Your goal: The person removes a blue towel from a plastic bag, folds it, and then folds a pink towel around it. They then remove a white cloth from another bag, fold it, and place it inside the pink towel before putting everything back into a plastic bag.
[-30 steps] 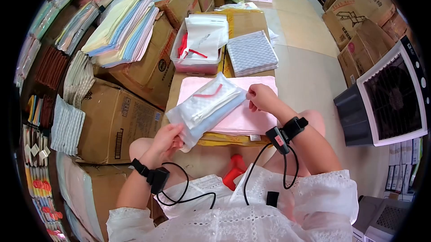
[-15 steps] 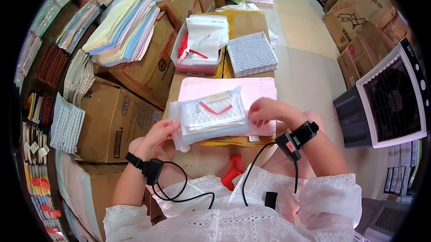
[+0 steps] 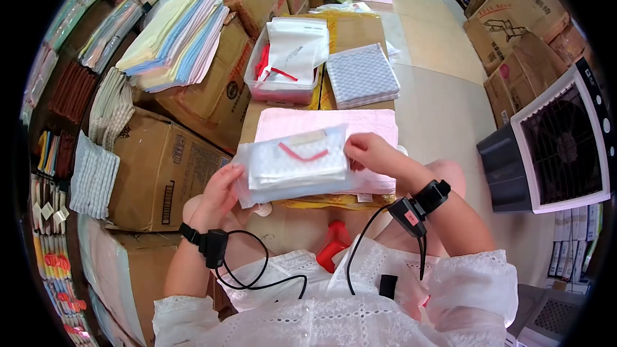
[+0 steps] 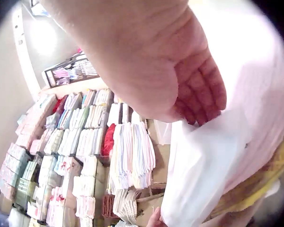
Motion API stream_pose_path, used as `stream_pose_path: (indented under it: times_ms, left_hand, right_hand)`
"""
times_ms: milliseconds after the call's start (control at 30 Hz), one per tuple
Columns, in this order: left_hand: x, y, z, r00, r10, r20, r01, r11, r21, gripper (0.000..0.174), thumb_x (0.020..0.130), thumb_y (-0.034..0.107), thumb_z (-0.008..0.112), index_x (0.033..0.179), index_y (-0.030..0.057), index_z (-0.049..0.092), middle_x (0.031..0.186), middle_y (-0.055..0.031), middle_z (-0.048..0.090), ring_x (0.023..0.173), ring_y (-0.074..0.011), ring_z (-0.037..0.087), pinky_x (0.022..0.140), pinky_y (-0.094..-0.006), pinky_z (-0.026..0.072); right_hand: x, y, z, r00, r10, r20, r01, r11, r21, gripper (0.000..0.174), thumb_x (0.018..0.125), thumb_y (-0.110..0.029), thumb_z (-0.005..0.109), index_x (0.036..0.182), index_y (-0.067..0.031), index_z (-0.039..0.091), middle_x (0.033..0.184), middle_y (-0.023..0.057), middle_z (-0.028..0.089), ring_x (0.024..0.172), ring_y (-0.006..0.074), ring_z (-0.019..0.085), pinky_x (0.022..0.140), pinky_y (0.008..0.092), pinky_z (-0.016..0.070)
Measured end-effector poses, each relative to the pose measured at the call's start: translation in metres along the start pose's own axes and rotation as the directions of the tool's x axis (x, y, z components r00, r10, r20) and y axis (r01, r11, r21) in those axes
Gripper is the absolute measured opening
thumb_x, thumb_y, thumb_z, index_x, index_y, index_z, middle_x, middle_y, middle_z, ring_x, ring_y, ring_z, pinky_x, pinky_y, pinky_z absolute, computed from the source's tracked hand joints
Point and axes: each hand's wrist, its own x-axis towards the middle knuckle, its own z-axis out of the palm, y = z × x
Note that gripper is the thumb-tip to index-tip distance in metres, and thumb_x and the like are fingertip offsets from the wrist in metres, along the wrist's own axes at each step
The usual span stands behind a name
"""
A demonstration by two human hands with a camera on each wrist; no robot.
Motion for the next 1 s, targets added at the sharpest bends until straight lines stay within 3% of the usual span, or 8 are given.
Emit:
stream_pose_path:
  times_ms: [133,300,433,600,700,833,933,1000]
  left_hand:
    - [0.001,-0.003,-0.007,0.994,-0.103,-0.021,0.105,0.984,0.147,0.013,0.089,0.019,0.056,0.089,0.0063,0.059,0.081,-0.0005,0.061,0.070,-0.0087,0.058,0.066,-0.0239,0.0480]
    - [0.005,-0.001,-0.011,0.994,-0.098,-0.055,0.107,0.970,0.219,0.012,0.089,0.017,0.055,0.092,0.0058,0.058,0.086,-0.0008,0.062,0.075,-0.0082,0.058,0.067,-0.0229,0.0473]
    - [0.012,0.014,0.001,0.994,-0.013,-0.108,0.053,0.923,0.381,0.009,0.089,0.018,0.054,0.089,0.0093,0.057,0.080,0.0031,0.059,0.069,-0.0047,0.053,0.061,-0.0199,0.0419]
    - [0.049,0.055,0.002,0.956,0.274,0.104,-0.288,0.807,0.515,0.011,0.089,0.019,0.055,0.087,0.0087,0.055,0.079,0.0051,0.056,0.071,-0.0040,0.049,0.064,-0.0188,0.0386]
    - [0.079,0.060,0.017,0.900,0.417,0.128,-0.421,0.756,0.501,0.013,0.086,0.017,0.060,0.091,0.0057,0.056,0.080,0.0030,0.056,0.075,-0.0053,0.050,0.067,-0.0205,0.0407]
    - [0.107,0.025,0.022,0.673,0.739,-0.038,-0.368,0.380,0.849,0.018,0.080,0.014,0.064,0.091,0.0025,0.056,0.079,-0.0021,0.057,0.074,-0.0077,0.052,0.065,-0.0234,0.0441]
    - [0.055,0.003,0.041,0.952,0.294,-0.081,-0.146,0.673,0.726,0.021,0.081,0.023,0.064,0.081,0.0033,0.056,0.073,-0.0026,0.056,0.060,-0.0082,0.052,0.051,-0.0224,0.0428]
    - [0.027,-0.026,0.056,0.987,-0.143,-0.075,0.157,0.744,0.650,0.040,0.087,0.044,0.053,0.082,0.0042,0.059,0.076,-0.0042,0.061,0.053,-0.0105,0.057,0.050,-0.0210,0.0441]
  right_hand:
    - [0.005,0.008,-0.007,0.952,0.284,0.118,-0.279,0.959,-0.055,0.026,0.090,-0.021,0.046,0.088,0.0032,0.057,0.073,0.0112,0.063,0.059,0.0192,0.063,0.055,0.0295,0.0527]
    - [0.027,-0.006,-0.012,0.926,0.305,-0.224,-0.298,0.952,0.066,0.039,0.089,-0.037,0.050,0.089,0.0014,0.057,0.074,0.0120,0.063,0.058,0.0192,0.063,0.051,0.0305,0.0520]
    - [0.034,0.009,-0.011,0.969,0.246,0.014,-0.245,0.969,-0.006,0.029,0.088,-0.031,0.054,0.081,-0.0026,0.056,0.072,0.0075,0.062,0.061,0.0152,0.063,0.053,0.0264,0.0500]
    - [-0.015,-0.010,-0.011,0.993,0.114,0.039,-0.120,0.959,0.256,0.022,0.088,-0.025,0.055,0.077,-0.0058,0.055,0.071,0.0046,0.063,0.060,0.0108,0.061,0.055,0.0208,0.0470]
    - [-0.042,-0.015,0.006,0.959,0.270,0.086,-0.283,0.885,0.369,0.025,0.089,-0.028,0.054,0.081,-0.0042,0.057,0.072,0.0058,0.064,0.059,0.0117,0.061,0.055,0.0220,0.0469]
    - [-0.035,-0.006,-0.003,0.920,0.391,-0.011,-0.391,0.920,0.016,0.033,0.089,-0.031,0.052,0.086,0.0010,0.056,0.072,0.0081,0.063,0.057,0.0151,0.063,0.051,0.0245,0.0475]
    - [-0.025,0.003,-0.016,0.921,0.285,-0.265,-0.303,0.953,-0.028,0.036,0.089,-0.033,0.051,0.089,0.0020,0.056,0.075,0.0094,0.063,0.056,0.0166,0.063,0.048,0.0257,0.0473]
    - [-0.013,0.011,-0.023,0.921,0.244,-0.305,-0.249,0.968,0.021,0.037,0.090,-0.034,0.050,0.091,0.0022,0.056,0.077,0.0102,0.063,0.055,0.0171,0.062,0.046,0.0264,0.0469]
